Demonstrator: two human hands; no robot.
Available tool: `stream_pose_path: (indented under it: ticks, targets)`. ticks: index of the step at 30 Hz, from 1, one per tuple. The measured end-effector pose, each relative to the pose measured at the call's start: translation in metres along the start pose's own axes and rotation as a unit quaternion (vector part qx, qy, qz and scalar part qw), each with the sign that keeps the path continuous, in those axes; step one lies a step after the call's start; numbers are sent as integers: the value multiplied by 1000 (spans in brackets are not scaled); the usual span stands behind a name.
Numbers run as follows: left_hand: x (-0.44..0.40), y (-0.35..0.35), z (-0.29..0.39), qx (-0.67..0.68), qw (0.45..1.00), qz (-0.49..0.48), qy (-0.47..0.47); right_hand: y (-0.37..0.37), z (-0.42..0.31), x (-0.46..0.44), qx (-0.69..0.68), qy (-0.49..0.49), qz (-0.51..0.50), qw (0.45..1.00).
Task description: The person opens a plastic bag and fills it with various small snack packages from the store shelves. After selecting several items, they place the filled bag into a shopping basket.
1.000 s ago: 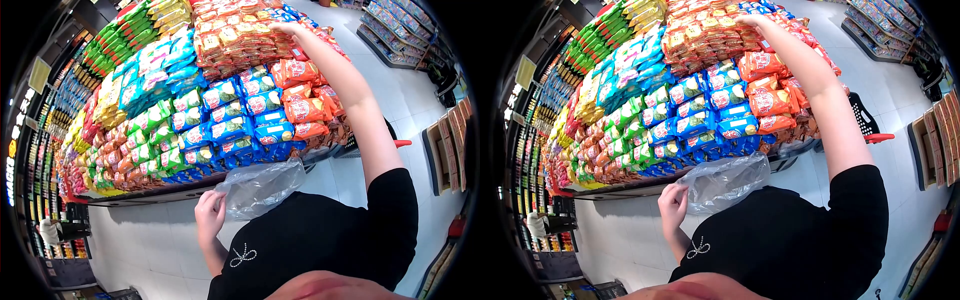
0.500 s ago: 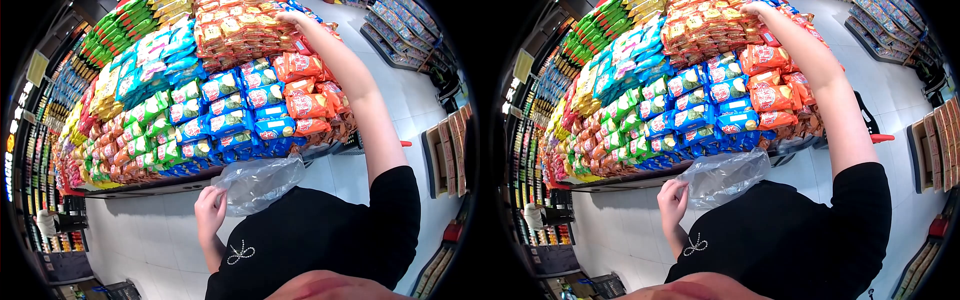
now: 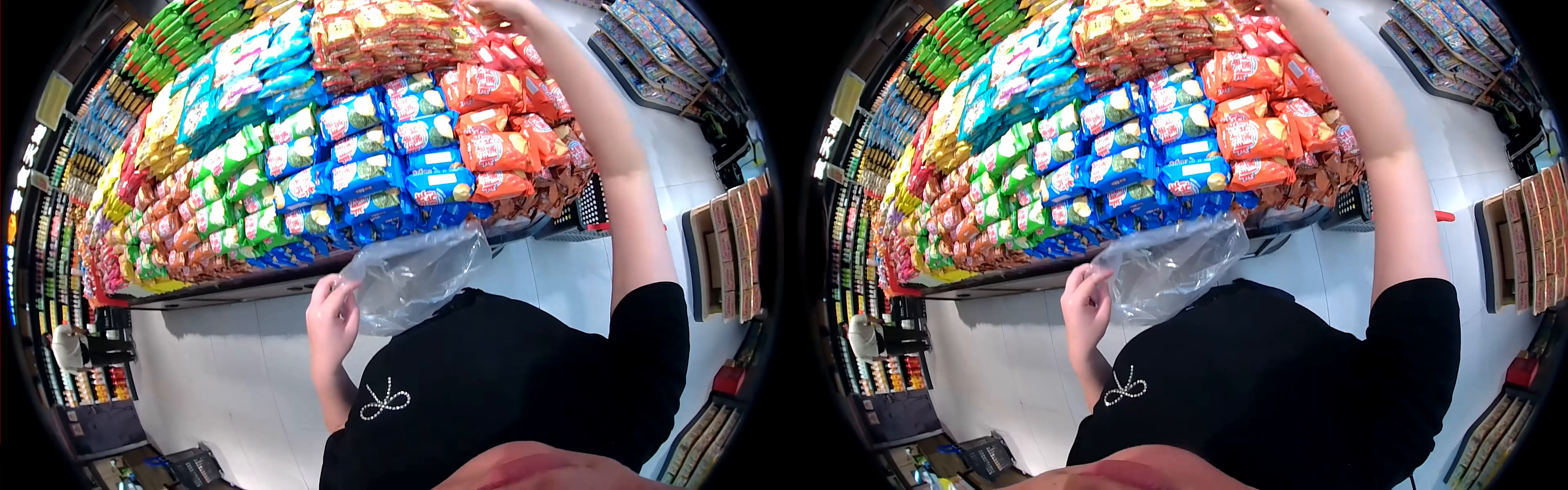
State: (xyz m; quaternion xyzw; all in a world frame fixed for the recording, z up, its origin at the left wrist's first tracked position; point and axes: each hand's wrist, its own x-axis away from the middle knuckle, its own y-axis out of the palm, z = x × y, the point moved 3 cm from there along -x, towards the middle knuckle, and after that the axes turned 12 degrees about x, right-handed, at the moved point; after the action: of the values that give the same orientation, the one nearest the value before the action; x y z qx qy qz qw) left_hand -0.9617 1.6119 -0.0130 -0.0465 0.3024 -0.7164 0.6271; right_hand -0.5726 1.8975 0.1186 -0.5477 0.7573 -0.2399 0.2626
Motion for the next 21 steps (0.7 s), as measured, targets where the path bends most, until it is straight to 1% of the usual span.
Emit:
stream_pose_path:
  ticks: [4,6,7,8,9,10,11,12,14,15,17,18,20,21]
  targets:
    - [-1,2,3,10,1000,-11,-1,-31,-17,93,-70,-153,17,986]
    - [-1,4,5,21,1000,-17,-5,-34,-11,155,-145,-233,-16,962]
    - [1,6,5,25,1000,-18,0,-22,-28,205,-208,-269,17,940]
    - [-1,8,6,29,999,-17,8,-10,-25,240,-225,-249,-30,941]
    - [-3,10,6,31,999,-16,11,5,-22,275,-312,-190,-143,920]
    - [-2,11,9,25,999,-21,33,19,-29,279,-182,-385,-203,881]
    - [-1,12,11,20,998,-24,54,41,-26,290,-173,-427,-204,864]
    - [-2,12,13,21,998,-26,53,67,-21,303,-163,-469,-204,844]
    - [-3,12,15,62,997,-23,46,113,0,311,-192,-410,-246,857]
    - [-2,12,16,62,997,-22,45,130,9,313,-198,-386,-260,863]
    - [1,14,15,109,993,-51,18,155,28,320,-199,-335,-303,870]
    - [2,15,14,108,993,-52,18,161,36,323,-199,-334,-303,870]
    - [5,21,14,123,987,-86,53,178,56,330,-68,-275,-400,872]
    - [6,23,15,117,986,-92,70,184,66,331,25,-279,-387,879]
